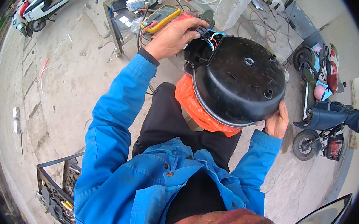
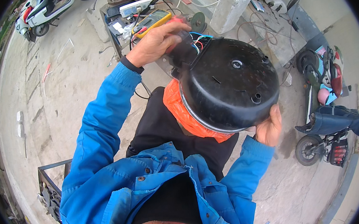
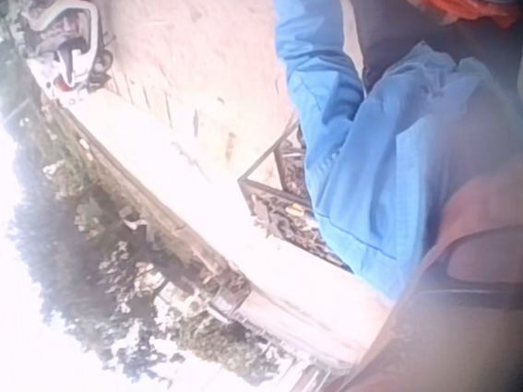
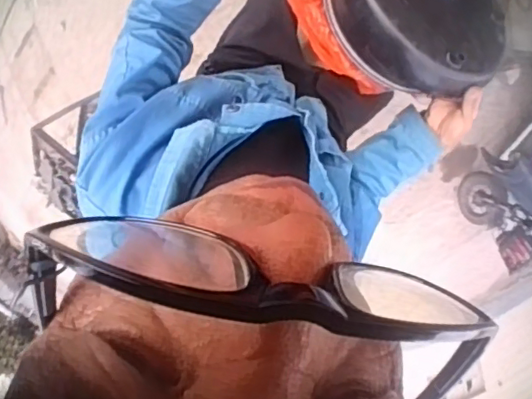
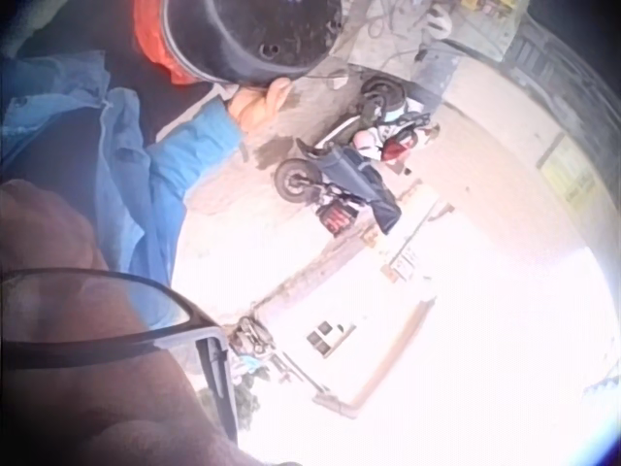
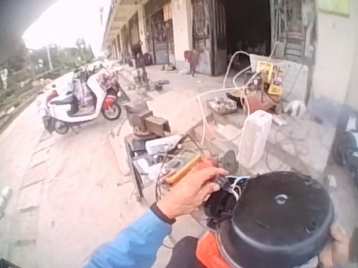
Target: The person works on a small black circular electronic device, manipulating internal wires and components with their hands and a screwdriver. They repeatedly open and close the device's cover, adjust wiring, and use a multimeter to test connections.
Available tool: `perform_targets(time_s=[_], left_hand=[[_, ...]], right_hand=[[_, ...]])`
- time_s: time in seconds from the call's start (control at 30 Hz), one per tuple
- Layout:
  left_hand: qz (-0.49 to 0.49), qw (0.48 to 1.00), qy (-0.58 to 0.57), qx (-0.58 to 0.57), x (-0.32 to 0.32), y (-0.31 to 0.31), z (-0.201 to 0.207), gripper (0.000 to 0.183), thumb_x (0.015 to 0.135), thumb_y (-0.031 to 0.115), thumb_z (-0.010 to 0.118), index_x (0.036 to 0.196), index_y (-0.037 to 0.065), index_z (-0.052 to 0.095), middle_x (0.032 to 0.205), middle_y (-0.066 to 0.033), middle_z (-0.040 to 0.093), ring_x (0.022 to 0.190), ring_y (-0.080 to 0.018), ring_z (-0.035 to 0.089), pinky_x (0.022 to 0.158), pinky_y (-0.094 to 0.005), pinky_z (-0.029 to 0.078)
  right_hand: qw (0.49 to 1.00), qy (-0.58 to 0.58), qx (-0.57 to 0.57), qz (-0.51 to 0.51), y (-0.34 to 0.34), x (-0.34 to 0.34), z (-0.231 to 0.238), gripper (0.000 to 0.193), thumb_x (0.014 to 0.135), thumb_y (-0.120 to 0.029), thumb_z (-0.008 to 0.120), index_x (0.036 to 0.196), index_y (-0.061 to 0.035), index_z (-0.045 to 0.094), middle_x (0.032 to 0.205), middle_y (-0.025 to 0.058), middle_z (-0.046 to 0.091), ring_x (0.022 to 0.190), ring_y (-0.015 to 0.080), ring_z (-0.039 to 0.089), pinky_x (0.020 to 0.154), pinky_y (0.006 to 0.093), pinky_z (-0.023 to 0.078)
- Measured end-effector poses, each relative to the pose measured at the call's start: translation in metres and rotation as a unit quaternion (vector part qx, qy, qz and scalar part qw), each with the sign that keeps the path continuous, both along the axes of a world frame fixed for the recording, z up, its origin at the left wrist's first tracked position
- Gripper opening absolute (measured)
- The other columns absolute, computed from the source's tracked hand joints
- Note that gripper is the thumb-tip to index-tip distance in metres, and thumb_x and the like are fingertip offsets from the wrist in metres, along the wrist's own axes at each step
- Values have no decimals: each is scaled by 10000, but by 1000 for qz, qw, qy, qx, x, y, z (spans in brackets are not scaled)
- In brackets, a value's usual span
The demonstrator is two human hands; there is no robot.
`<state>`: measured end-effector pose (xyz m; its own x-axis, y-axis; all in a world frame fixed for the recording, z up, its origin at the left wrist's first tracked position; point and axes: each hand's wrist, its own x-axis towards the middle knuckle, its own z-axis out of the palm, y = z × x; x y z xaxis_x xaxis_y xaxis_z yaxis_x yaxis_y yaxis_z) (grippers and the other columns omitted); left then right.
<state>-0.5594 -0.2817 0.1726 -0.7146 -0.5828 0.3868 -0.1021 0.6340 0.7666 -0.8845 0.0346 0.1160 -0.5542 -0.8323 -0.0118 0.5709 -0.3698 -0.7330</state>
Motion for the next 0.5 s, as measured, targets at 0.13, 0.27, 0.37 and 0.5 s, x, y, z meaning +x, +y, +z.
perform_targets(time_s=[0.13, 0.27, 0.37, 0.5], left_hand=[[-4, 1000, 9, 5, 4, 4, -2, 379, 981, 49, 644, 1354, 117, 649, 1225, -70, 661, 1056, -195, 662, 955, -306, 536], [-7, 998, 30, -58, 4, 5, -4, 372, 987, 57, 641, 1353, 120, 645, 1231, -80, 671, 1087, -217, 667, 965, -324, 540], [-13, 999, 13, -37, 6, 3, -2, 366, 988, 61, 640, 1351, 110, 642, 1232, -88, 676, 1134, -231, 661, 990, -338, 534], [-13, 1000, 0, -8, 9, 5, 0, 360, 983, 66, 647, 1342, 89, 639, 1222, -99, 678, 1156, -248, 654, 1020, -349, 521]], right_hand=[[999, -36, 10, -17, -3, -5, -6, 420, 1088, -149, 591, 1443, 68, 543, 1455, 177, 628, 1323, 300, 607, 1155, 468, 461], [999, -32, -9, 7, -6, -8, -10, 419, 1087, -150, 593, 1443, 65, 548, 1450, 180, 633, 1330, 300, 603, 1160, 466, 458], [999, -41, 1, -6, -9, -8, -7, 423, 1088, -155, 592, 1447, 63, 546, 1455, 175, 631, 1338, 306, 597, 1169, 470, 451], [999, -45, 8, -4, -14, -8, -1, 431, 1092, -173, 585, 1452, 60, 542, 1466, 168, 625, 1355, 309, 584, 1185, 479, 436]])
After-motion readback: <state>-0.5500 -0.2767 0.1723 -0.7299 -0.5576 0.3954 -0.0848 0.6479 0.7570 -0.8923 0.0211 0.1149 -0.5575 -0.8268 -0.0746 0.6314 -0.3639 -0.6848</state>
